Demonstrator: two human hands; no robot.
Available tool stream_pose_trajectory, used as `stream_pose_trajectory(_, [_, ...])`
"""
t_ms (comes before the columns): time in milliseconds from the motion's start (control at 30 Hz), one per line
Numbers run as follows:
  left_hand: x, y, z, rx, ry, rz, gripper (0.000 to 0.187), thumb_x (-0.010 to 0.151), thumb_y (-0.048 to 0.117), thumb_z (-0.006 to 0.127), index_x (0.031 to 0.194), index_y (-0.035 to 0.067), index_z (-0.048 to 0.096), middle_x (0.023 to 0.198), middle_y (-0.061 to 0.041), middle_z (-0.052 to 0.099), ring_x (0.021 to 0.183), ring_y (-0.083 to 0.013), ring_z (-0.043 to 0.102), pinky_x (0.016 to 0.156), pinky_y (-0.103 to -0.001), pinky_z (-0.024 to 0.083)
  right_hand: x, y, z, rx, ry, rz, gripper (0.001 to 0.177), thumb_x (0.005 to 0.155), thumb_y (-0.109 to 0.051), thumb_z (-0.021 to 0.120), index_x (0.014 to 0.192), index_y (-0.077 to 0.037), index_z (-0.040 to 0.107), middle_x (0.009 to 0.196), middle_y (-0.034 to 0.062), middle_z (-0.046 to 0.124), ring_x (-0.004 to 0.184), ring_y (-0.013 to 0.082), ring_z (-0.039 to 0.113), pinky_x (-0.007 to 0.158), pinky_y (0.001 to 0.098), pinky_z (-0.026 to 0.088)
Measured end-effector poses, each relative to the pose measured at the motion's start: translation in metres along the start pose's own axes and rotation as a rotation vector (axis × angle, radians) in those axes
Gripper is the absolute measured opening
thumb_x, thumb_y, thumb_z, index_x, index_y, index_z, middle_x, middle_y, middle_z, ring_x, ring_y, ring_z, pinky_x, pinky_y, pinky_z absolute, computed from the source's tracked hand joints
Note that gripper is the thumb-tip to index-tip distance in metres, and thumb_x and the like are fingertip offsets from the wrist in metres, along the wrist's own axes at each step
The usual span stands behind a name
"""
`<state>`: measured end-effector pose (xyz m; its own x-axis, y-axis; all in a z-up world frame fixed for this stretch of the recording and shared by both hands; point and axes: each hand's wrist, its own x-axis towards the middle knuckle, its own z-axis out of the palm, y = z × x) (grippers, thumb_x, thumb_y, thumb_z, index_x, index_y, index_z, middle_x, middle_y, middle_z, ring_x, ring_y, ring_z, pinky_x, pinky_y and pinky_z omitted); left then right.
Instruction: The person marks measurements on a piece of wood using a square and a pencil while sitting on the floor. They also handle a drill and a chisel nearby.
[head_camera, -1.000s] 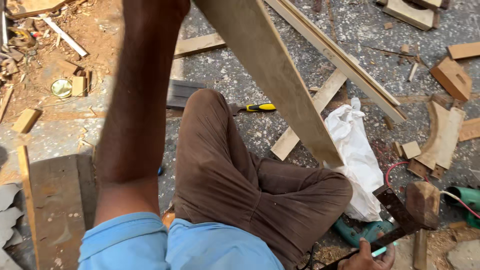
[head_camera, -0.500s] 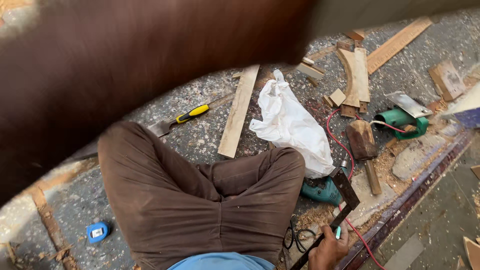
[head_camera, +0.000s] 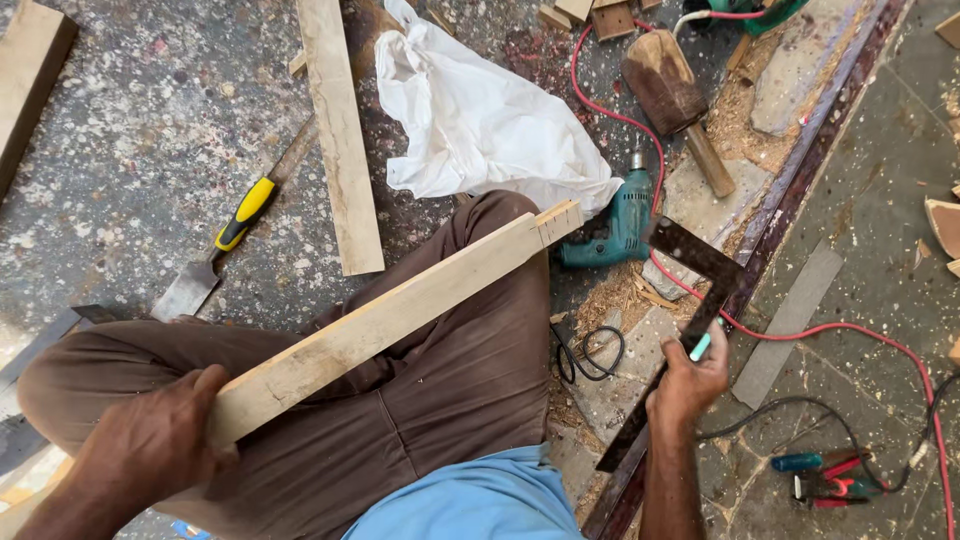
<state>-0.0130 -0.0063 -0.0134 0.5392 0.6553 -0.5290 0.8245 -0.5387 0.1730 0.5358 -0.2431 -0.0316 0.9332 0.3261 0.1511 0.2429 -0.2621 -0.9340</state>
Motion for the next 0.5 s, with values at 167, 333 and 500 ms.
stream_pose_trajectory(167, [0.016,0.055,-0.039,0.207,-0.2,-0.04,0.104,0.08,0.06,0.078,0.162,0.018,0.03,0.133,-0.004,0.057,0.129,-0.0213,0.052,0.114,-0.037,0.041,-0.011,-0.03,0.06,-0.07,-0.217,0.037,0.068,0.08,0.014,0.071,0.145,0.001,0.056,0.114,0.0119,0.068,0.089,0.0165,0.069,0.07,0.0245,0.061])
stream_pose_trajectory(333, [0.073,0.156,-0.044,-0.083,0.337,0.239,0.108,0.071,0.057,0.081,0.156,0.009,0.032,0.139,-0.016,0.053,0.12,-0.0321,0.054,0.104,-0.048,0.042,-0.015,-0.028,0.092,-0.23,-0.38,-0.054,0.071,0.078,0.01,0.075,0.145,0.002,0.053,0.135,0.0185,0.062,0.111,0.0216,0.07,0.084,0.0299,0.066])
stream_pose_trajectory(500, [0.11,0.191,-0.037,-0.056,0.257,0.243,0.095,0.085,0.046,0.078,0.16,0.011,0.032,0.114,-0.008,0.06,0.101,-0.0248,0.06,0.089,-0.042,0.053,-0.008,-0.019,0.092,-0.251,-0.444,-0.042,0.069,0.079,0.011,0.074,0.144,0.003,0.054,0.134,0.0236,0.065,0.114,0.0251,0.069,0.094,0.0367,0.062])
